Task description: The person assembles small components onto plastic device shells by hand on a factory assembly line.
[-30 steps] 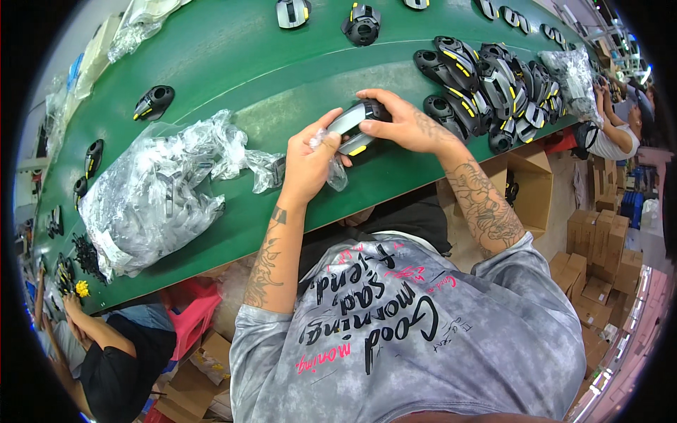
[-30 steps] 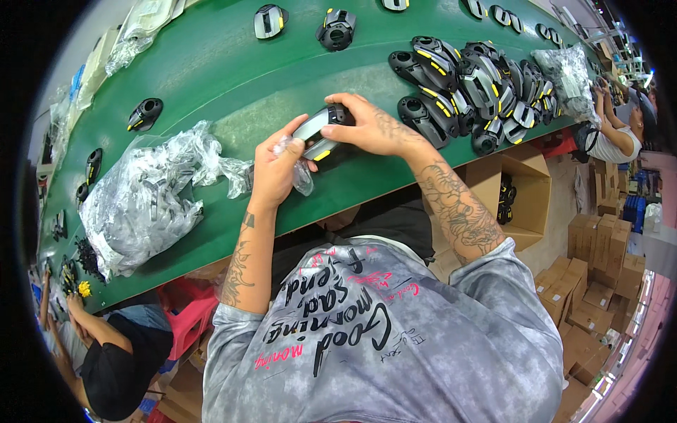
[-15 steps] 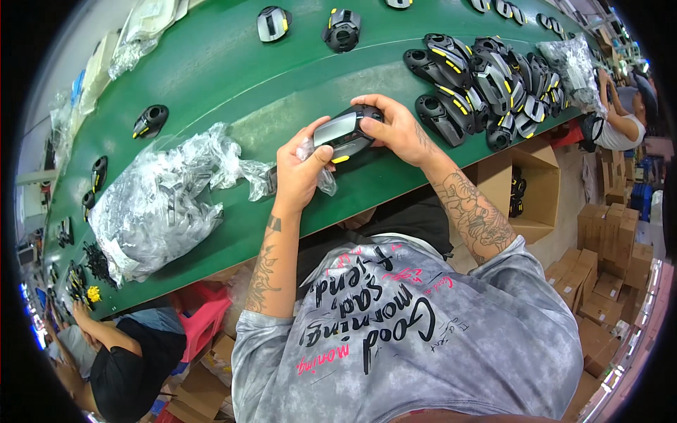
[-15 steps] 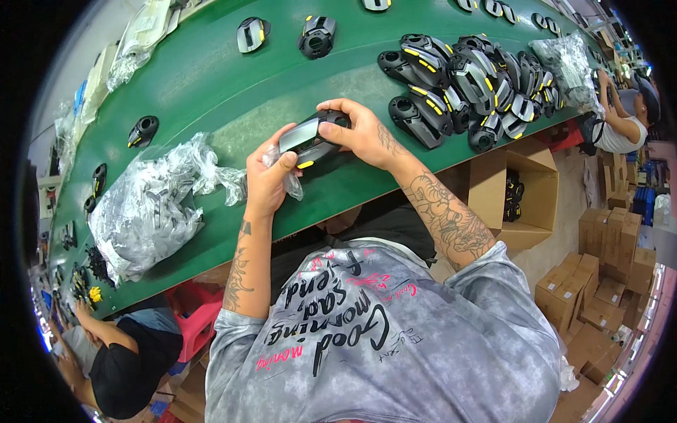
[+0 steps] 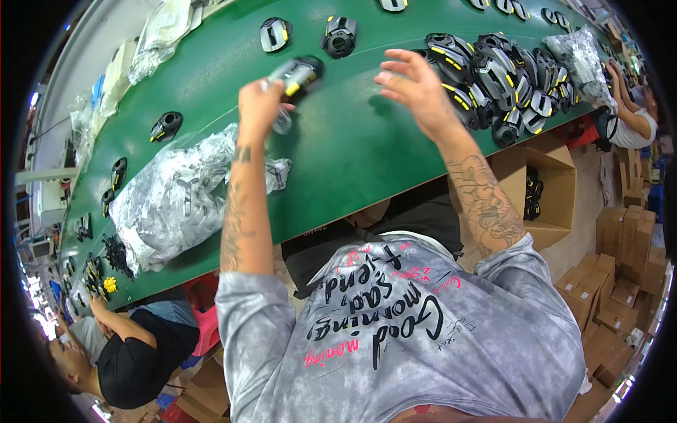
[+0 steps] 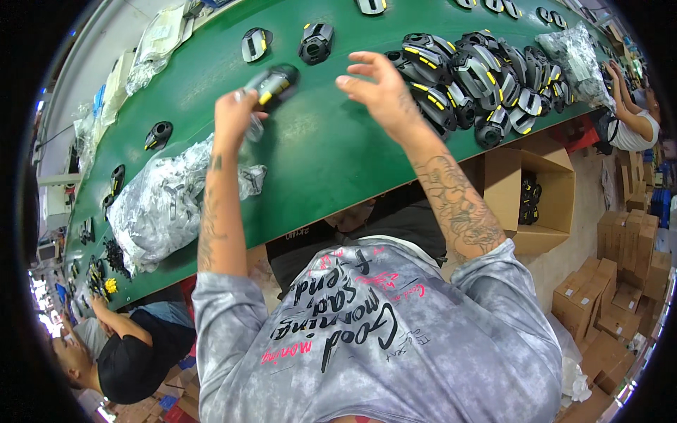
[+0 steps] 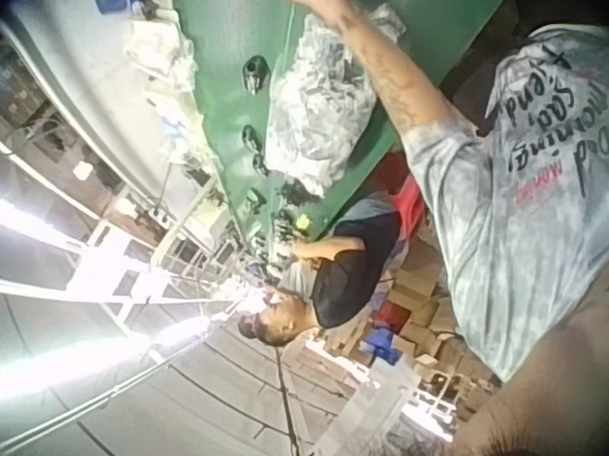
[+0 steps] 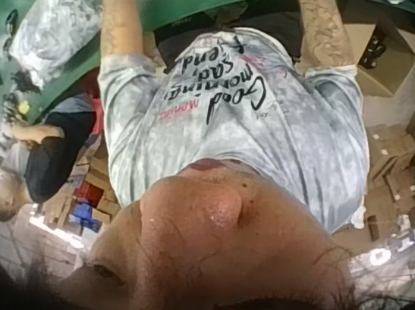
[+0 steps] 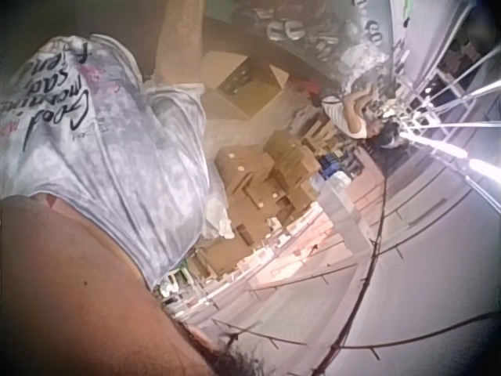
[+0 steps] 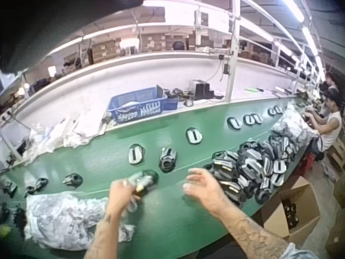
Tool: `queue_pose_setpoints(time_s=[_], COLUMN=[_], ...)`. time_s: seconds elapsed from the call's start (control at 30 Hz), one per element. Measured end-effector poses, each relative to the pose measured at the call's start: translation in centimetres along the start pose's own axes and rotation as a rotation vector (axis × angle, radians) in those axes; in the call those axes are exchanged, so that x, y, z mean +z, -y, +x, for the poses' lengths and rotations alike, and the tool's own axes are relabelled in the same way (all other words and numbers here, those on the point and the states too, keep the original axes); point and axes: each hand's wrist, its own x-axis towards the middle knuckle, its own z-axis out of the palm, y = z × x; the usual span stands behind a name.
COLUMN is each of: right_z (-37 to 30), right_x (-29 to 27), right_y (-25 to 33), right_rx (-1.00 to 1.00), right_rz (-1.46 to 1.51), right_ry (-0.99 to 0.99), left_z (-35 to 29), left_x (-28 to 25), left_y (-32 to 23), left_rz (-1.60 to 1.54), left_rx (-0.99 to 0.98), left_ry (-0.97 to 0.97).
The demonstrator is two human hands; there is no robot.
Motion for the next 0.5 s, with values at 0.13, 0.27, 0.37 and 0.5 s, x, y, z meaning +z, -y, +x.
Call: queue_pose_setpoints(time_s=[0.13,0.27,0.37,0.5], right_z=[-2.3,-7.5,-10.6,-10.1], right_x=[-2.5,-6.6,-5.0,2.1], right_y=[2.0,1.9,-0.9,-0.9], right_rx=[-0.026,0.054,0.09,-0.028], right_rz=[-0.092,-0.297,-0.353,-0.569], right_ry=[-0.007,-0.066,-0.01,0.276], left_z=[1.2,-9.2,-16.6,-17.5], left_x=[-4.2,-5.1,-5.9,-2.6], left_y=[-1.2,-4.1,-1.9,4.9], left_rz=[0.685,0.656,0.883,0.885], left_rx=[0.221,0.443,0.012,0.246], left_ry=[-0.328,-0.334,-0.114,-0.174])
